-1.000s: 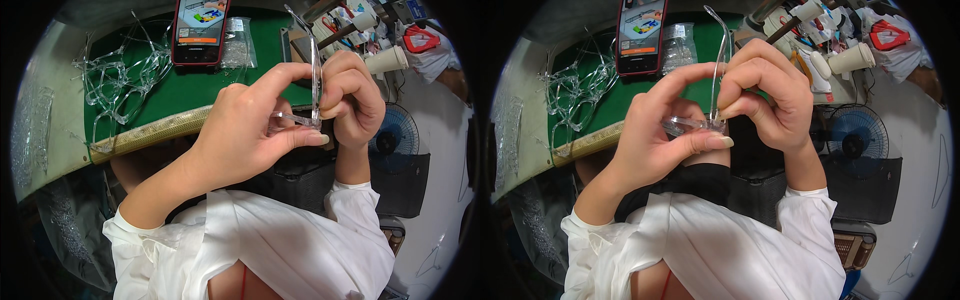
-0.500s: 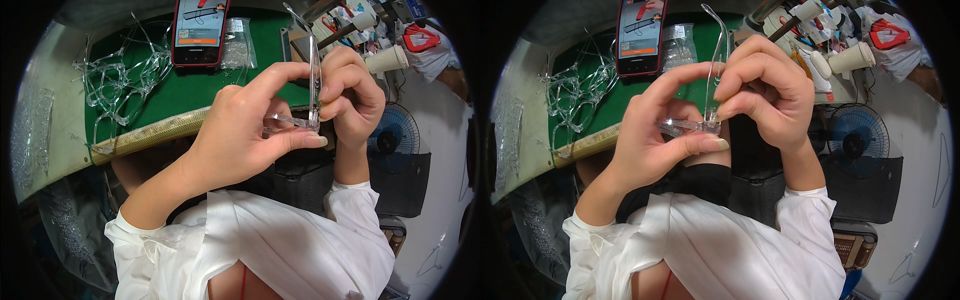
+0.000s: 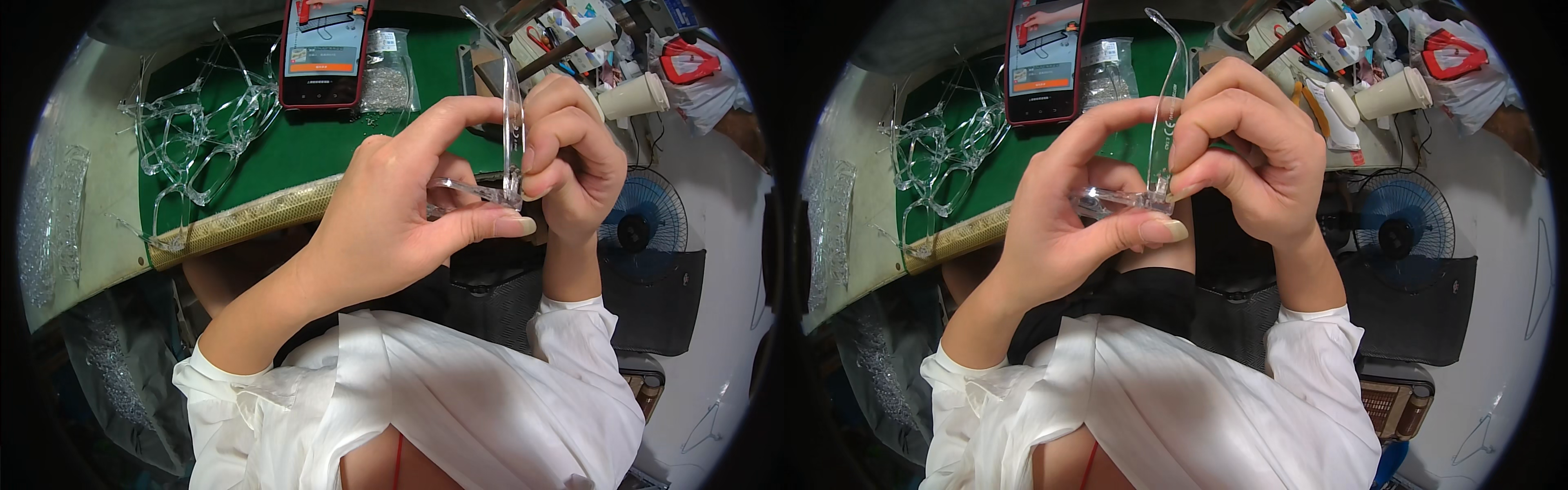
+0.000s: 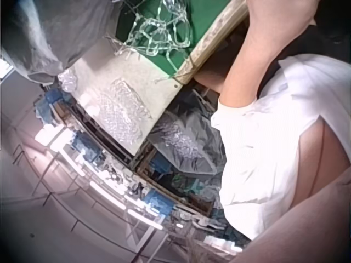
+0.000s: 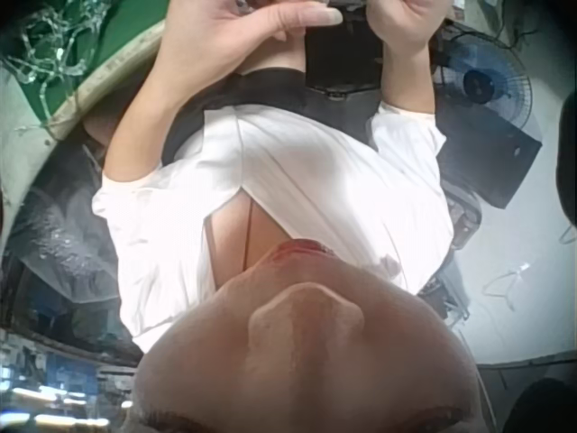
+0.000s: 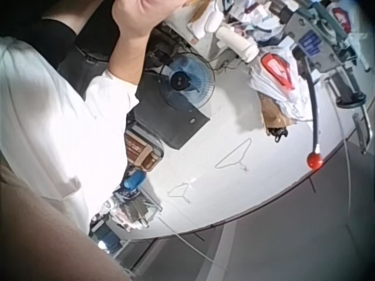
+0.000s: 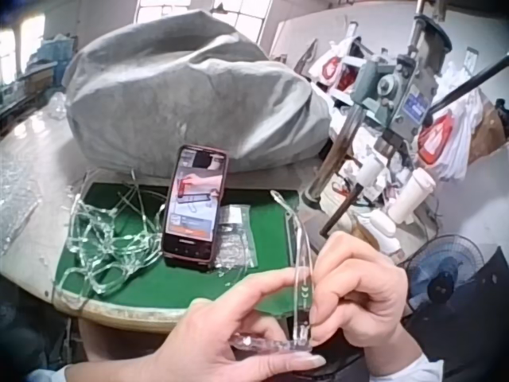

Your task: The person repeatedly picks up clear plastic eyeglass frames, inserts small metal screws into the hinge area using their fingers, and places the frames back on the green workbench. A smartphone is visible on the table playing a video.

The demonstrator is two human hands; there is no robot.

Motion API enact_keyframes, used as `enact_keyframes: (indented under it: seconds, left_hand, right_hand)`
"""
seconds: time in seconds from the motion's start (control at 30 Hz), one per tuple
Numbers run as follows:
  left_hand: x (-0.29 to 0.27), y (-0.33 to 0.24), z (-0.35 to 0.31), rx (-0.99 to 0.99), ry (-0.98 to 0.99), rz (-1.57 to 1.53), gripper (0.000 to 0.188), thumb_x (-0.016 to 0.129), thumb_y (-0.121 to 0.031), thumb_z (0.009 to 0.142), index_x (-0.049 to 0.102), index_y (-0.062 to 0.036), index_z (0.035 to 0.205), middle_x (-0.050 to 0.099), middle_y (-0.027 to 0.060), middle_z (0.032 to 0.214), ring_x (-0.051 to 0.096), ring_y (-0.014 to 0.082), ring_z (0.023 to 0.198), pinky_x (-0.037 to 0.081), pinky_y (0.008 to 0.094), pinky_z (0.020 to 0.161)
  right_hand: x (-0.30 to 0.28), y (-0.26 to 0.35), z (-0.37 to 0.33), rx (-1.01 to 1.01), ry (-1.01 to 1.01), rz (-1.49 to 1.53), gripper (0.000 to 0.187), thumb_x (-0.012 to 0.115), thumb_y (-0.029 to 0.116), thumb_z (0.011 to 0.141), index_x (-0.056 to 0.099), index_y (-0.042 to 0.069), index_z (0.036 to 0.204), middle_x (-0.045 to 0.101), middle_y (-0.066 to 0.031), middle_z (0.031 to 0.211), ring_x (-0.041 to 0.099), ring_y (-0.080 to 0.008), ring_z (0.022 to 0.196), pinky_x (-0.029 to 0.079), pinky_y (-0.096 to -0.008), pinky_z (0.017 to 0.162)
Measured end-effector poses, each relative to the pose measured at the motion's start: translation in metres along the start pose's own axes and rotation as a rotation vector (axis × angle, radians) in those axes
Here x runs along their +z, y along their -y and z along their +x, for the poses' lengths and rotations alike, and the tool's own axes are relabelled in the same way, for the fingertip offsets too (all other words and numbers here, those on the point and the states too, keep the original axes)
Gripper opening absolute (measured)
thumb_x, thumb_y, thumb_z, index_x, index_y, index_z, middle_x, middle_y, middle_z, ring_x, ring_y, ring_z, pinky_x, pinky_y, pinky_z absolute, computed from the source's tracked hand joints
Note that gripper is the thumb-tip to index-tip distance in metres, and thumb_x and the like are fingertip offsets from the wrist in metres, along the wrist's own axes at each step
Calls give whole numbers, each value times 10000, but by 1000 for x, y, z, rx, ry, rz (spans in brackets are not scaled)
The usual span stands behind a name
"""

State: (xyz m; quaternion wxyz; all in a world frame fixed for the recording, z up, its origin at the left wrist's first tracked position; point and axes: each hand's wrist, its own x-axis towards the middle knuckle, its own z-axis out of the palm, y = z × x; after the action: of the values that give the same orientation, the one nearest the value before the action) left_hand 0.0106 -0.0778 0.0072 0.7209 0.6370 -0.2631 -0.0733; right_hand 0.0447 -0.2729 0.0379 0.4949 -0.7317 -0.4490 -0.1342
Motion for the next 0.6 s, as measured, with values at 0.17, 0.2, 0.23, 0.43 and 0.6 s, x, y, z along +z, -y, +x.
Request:
enact_keyframes:
  seconds: [0.17, 0.2, 0.23, 0.43, 0.6]
  left_hand:
    - [4, 3, 6, 16, 7, -7, 654, 755, -16, 732, 429, 17, 1298, 628, 59, 1015, 629, 75, 733, 501, 205, 669]
    - [5, 3, 9, 14, 5, -17, 658, 741, 1, 737, 414, 12, 1309, 634, 65, 998, 632, 80, 739, 504, 210, 676]
    - [6, 4, 11, 11, 2, -28, 663, 726, 18, 743, 398, 7, 1319, 639, 71, 980, 635, 86, 745, 506, 214, 683]
    - [18, 23, 47, 169, -84, -3, 638, 622, 86, 786, 344, -17, 1350, 665, 99, 891, 658, 134, 790, 528, 257, 721]
    - [38, 46, 82, 271, -173, 110, 410, 657, -42, 804, 495, -33, 1180, 667, 109, 854, 670, 208, 759, 527, 294, 678]
  right_hand:
    - [-7, -10, -3, -33, -9, 42, 176, 751, 85, 726, 631, -21, 801, 551, -65, 825, 509, -107, 693, 395, -207, 586]
    - [-6, -11, -6, 13, -84, 66, 203, 754, 96, 734, 628, -26, 835, 558, -64, 839, 507, -103, 693, 395, -204, 589]
    - [-4, -11, -10, 59, -159, 89, 231, 758, 107, 742, 625, -32, 869, 565, -63, 854, 505, -98, 694, 395, -200, 592]
    - [-3, -4, -15, 468, -275, 446, 336, 723, 114, 788, 605, -64, 1048, 642, -84, 917, 634, -121, 783, 521, -224, 680]
    - [-33, -17, -14, 481, -374, 307, 276, 660, 96, 823, 624, -56, 1051, 673, -98, 918, 653, -137, 782, 504, -249, 768]
